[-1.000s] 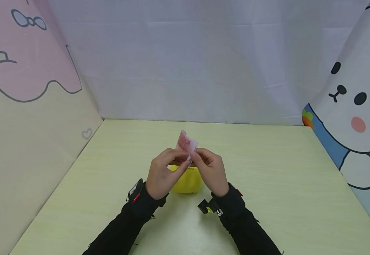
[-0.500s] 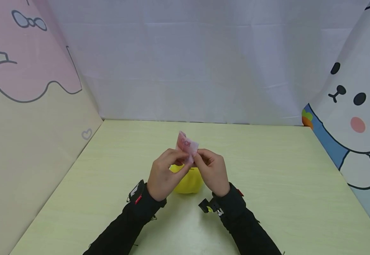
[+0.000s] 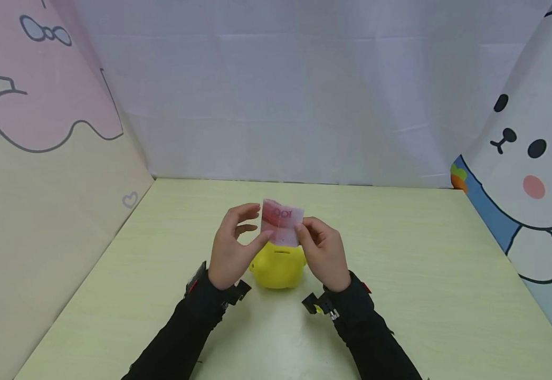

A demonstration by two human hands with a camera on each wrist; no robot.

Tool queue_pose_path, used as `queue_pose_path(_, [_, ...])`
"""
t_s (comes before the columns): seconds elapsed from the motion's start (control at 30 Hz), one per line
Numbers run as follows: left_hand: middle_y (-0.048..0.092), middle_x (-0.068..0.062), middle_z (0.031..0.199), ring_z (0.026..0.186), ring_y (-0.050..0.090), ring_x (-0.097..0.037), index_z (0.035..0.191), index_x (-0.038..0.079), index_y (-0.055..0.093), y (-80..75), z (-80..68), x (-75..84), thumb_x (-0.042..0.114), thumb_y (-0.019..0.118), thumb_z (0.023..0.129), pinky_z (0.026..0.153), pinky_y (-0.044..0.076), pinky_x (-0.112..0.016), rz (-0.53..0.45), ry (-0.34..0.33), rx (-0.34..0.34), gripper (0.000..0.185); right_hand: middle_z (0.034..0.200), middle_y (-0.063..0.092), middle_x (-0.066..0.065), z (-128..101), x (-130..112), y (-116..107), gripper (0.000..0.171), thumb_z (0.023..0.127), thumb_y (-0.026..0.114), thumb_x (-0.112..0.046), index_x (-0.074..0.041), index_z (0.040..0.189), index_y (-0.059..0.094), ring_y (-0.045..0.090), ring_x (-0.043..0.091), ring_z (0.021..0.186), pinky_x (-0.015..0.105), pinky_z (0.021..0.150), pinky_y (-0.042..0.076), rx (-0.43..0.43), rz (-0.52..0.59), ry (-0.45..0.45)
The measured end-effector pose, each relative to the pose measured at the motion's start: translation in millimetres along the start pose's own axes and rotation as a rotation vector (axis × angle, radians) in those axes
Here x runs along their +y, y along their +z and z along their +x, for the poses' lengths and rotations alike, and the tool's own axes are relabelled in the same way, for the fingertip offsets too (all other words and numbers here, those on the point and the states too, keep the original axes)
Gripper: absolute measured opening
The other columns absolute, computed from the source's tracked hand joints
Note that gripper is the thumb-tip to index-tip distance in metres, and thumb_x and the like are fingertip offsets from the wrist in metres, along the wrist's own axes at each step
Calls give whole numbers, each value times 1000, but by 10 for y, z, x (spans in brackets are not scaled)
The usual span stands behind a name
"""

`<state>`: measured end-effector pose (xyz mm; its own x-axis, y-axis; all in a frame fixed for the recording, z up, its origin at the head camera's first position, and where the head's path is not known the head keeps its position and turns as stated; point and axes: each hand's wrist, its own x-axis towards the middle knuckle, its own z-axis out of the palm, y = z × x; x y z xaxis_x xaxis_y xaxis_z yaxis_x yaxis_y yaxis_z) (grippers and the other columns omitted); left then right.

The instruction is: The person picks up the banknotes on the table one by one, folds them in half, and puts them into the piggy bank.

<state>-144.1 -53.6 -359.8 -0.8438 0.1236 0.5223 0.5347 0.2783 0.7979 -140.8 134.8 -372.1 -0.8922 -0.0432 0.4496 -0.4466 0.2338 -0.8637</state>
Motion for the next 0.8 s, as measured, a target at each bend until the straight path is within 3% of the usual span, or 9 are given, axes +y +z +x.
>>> queue_pose_path(0.13, [57, -17, 132, 119, 57, -32, 140, 0, 45, -28, 32, -36, 9, 75, 86, 99, 52, -44, -160, -145, -84, 62, 89, 67, 24, -11, -11, 3, 15, 98, 55, -1, 10, 99, 65, 64, 1, 72, 17, 71, 57, -25, 13, -17])
queue_pose_path(0.23, [61, -15, 130, 115, 60, -27, 141, 4, 46, -31, 49, -71, 11, 73, 88, 99, 52, -38, -235, -250, -141, 60, 88, 67, 23, -17, -13, 9, 14, 97, 55, 1, 10, 99, 66, 62, 2, 72, 16, 70, 56, -39, 9, -28])
queue_pose_path(0.33, [65, -14, 125, 107, 63, -24, 138, 6, 49, -25, 56, -92, 12, 73, 89, 96, 54, -34, -277, -311, -177, 56, 86, 67, 22, -20, -13, 15, 14, 97, 56, 2, 10, 99, 66, 60, 3, 70, 16, 69, 55, -43, -8, -30])
queue_pose_path(0.57, [70, -18, 116, 93, 67, -19, 128, 2, 57, -11, 47, -114, 8, 70, 90, 84, 57, -27, -299, -315, -190, 41, 83, 67, 19, -16, -10, 28, 14, 97, 57, 0, 8, 97, 67, 59, 6, 68, 17, 66, 54, -31, -58, -12])
queue_pose_path(0.8, [70, -21, 109, 82, 63, -13, 120, -1, 60, -1, 46, -113, 7, 69, 91, 76, 56, -21, -301, -299, -180, 31, 81, 68, 17, -7, 4, 23, 14, 97, 58, -2, 7, 97, 69, 61, 17, 66, 20, 65, 55, -26, -90, 18])
